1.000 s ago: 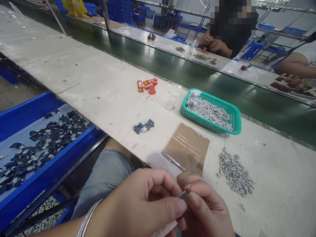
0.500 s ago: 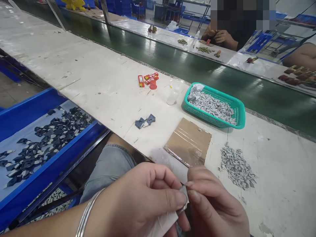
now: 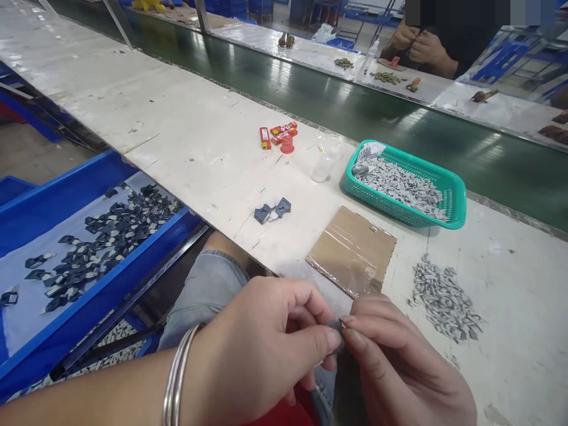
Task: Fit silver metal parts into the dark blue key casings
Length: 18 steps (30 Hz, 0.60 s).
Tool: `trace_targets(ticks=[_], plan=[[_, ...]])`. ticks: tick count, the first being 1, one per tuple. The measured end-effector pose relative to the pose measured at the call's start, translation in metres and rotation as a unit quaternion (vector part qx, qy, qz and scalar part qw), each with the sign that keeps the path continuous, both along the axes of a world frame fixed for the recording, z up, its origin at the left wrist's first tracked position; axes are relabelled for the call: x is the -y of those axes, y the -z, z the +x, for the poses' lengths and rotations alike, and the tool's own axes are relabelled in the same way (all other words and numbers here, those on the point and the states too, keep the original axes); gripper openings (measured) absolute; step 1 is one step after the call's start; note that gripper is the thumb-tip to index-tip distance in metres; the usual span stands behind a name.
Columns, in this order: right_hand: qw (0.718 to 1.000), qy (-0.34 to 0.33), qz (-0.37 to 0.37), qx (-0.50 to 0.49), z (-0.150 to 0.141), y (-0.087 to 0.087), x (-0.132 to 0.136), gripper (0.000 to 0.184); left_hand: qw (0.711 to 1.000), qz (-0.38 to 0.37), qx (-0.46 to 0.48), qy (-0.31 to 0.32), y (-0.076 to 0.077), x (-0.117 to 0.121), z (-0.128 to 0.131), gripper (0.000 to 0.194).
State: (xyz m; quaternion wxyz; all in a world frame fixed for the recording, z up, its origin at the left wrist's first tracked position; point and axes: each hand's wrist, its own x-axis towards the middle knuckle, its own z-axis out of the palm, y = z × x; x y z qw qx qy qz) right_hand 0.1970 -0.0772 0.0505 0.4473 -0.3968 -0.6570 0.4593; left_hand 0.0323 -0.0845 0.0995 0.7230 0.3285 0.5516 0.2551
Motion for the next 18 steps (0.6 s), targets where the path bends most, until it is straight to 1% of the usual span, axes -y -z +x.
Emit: trace_targets(ticks=[6,11,14,16,18], plan=[[1.0,0.008,-0.018,0.002,-0.002,0.005,0.003,0.017,0.986,0.108,-0.124,0.034,-0.002,0.003,-0.001,0.014],[0.998,0.025,-0.051,-0.031,-0.002,0.009,0.005,0.018,0.972,0.158,-0.169,0.037,0.002,0.004,0.001,0.012],[0.997,0.036,-0.064,-0.032,-0.002,0.011,0.006,0.017,0.958,0.198,-0.203,0.045,0.004,0.005,0.002,0.013],[0.997,0.035,-0.067,-0.031,-0.001,0.013,0.007,0.017,0.945,0.227,-0.228,0.053,0.005,0.006,0.002,0.013],[0.997,0.032,-0.063,-0.035,0.0,0.015,0.007,0.018,0.94,0.236,-0.24,0.056,0.004,0.007,0.003,0.013]])
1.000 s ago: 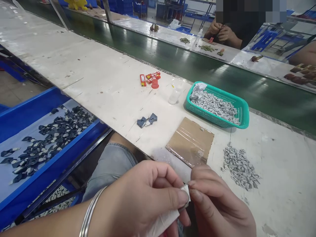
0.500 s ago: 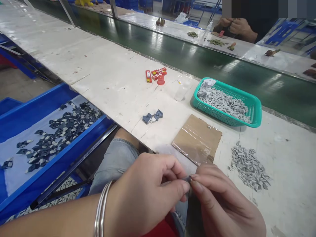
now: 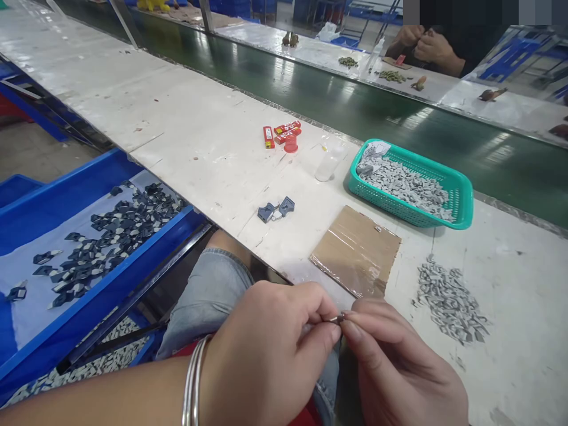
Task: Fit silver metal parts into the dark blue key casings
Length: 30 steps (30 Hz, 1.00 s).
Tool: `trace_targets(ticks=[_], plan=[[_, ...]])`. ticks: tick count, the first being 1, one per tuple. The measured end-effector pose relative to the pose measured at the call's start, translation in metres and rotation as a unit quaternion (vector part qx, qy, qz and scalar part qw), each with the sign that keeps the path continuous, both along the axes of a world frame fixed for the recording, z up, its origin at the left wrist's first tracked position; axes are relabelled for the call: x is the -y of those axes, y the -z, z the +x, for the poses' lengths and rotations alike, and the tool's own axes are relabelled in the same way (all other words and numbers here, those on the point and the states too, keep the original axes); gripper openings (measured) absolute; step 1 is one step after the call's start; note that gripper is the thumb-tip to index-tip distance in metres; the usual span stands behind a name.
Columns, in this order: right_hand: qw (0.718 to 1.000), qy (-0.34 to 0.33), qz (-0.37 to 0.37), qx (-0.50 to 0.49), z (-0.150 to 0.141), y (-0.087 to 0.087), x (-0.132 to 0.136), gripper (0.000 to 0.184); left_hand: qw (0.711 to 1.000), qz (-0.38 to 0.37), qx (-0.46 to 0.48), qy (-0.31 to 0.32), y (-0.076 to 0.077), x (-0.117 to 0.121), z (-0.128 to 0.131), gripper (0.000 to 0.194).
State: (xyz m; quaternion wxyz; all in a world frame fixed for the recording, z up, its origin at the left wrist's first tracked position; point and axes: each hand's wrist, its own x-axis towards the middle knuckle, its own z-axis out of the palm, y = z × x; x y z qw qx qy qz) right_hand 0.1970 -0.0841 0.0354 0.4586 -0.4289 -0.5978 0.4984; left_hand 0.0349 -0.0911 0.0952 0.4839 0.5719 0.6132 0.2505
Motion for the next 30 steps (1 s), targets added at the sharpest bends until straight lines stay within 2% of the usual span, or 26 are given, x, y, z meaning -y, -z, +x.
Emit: trace_targets(ticks=[9,14,21,30], plan=[[0.998,0.013,0.022,-0.056,-0.0027,0.0029,-0.0031,0.015,0.99,-0.102,0.09,-0.026,-0.0026,-0.0028,0.0023,0.011],[0.997,-0.004,0.06,-0.042,-0.0003,0.0023,-0.0051,0.017,0.987,-0.106,0.116,-0.033,-0.0041,-0.0017,0.002,0.01],[0.998,0.0,0.069,-0.011,0.0027,0.0,-0.0037,0.018,0.962,-0.18,0.204,-0.038,-0.0011,-0.002,0.0004,0.009],[0.998,-0.019,0.061,-0.004,0.0008,-0.0037,-0.0064,0.016,0.981,-0.135,0.132,-0.034,-0.0052,-0.0025,-0.0007,0.01]])
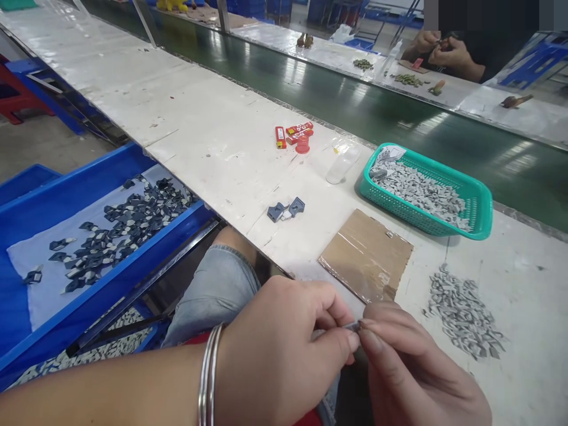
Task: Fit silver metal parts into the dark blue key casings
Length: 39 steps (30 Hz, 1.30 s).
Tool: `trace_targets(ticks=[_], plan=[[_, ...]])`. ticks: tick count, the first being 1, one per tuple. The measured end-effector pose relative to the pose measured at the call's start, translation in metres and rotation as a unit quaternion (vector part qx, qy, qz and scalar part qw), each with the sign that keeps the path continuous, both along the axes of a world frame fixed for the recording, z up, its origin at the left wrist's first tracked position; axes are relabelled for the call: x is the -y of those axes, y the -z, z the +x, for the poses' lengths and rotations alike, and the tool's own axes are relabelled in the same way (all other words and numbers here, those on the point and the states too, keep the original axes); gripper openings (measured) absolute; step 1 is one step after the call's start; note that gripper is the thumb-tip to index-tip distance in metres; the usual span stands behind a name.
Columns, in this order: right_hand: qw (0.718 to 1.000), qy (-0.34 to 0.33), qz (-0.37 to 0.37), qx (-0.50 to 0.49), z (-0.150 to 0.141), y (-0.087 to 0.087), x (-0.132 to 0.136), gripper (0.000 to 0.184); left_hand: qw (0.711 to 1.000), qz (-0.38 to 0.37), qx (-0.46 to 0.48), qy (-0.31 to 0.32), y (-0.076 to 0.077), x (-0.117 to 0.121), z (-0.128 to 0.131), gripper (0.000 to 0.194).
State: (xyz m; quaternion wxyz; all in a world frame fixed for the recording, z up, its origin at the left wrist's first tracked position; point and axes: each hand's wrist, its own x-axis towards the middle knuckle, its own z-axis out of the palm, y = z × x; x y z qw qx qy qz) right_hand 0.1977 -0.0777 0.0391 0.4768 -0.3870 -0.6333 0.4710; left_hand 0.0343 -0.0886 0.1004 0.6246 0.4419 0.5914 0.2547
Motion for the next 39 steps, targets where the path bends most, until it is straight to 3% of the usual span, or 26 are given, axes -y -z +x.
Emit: trace_targets(ticks=[7,15,26,31,39], plan=[[0.999,0.017,0.005,0.038,-0.0004,0.0016,0.0014,0.015,0.996,0.06,-0.065,0.013,0.0031,-0.0006,-0.0001,0.011],[0.999,0.037,-0.034,0.013,-0.0029,0.0024,0.0045,0.014,0.98,0.133,-0.149,0.025,0.0038,0.0028,0.0034,0.014],[0.996,0.039,-0.084,-0.01,-0.0006,0.0073,0.0039,0.012,0.969,0.148,-0.191,0.041,0.0048,0.005,0.0052,0.015],[0.995,0.059,-0.065,-0.035,-0.0046,0.0073,0.0041,0.012,0.979,0.136,-0.151,0.022,0.0057,0.0039,0.0057,0.014],[0.998,0.037,-0.033,-0.043,-0.0044,0.0058,0.0033,0.015,0.999,0.039,-0.031,-0.001,0.0046,0.0019,0.0033,0.01]])
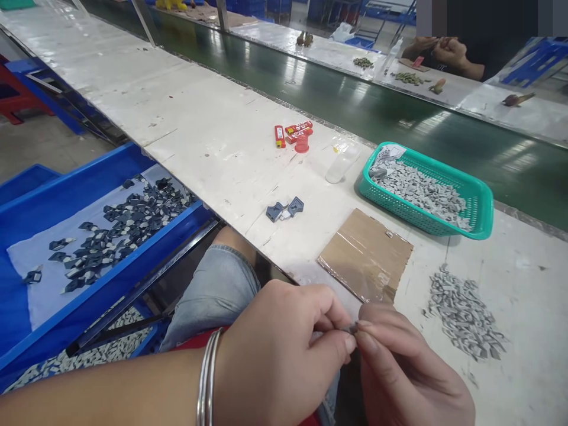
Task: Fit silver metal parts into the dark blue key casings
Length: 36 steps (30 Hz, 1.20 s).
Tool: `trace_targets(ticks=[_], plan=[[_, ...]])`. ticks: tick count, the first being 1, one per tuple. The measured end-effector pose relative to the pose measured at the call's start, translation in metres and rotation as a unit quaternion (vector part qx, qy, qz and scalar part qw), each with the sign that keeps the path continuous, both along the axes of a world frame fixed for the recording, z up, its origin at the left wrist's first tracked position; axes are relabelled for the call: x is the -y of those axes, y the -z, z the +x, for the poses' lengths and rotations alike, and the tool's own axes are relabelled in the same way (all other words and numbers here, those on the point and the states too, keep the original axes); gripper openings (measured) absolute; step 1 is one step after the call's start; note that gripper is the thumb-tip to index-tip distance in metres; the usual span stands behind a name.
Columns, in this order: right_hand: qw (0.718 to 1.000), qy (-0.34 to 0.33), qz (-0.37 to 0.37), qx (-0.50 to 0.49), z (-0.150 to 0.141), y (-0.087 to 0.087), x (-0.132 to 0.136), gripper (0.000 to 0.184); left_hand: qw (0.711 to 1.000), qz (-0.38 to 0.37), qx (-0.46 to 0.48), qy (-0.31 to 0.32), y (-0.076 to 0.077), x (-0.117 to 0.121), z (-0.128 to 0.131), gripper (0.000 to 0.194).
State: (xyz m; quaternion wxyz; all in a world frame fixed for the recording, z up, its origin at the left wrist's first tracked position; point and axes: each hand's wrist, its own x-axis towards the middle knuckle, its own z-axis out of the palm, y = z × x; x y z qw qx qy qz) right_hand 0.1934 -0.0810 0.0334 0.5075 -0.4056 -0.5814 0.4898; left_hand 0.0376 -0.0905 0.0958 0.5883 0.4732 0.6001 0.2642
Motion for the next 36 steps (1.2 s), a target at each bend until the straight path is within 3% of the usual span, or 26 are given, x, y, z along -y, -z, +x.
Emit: trace_targets(ticks=[10,21,36], plan=[[0.999,-0.002,0.023,0.025,0.003,0.001,0.002,0.017,0.999,-0.037,0.039,-0.005,-0.001,0.001,0.0,0.009],[0.999,-0.004,-0.022,0.033,0.001,-0.001,0.002,0.014,0.987,0.087,-0.13,0.02,0.0,0.004,0.002,0.014],[0.999,-0.024,-0.03,-0.007,0.005,0.008,0.001,0.014,0.982,0.108,-0.148,0.033,0.0,0.007,0.004,0.014]])
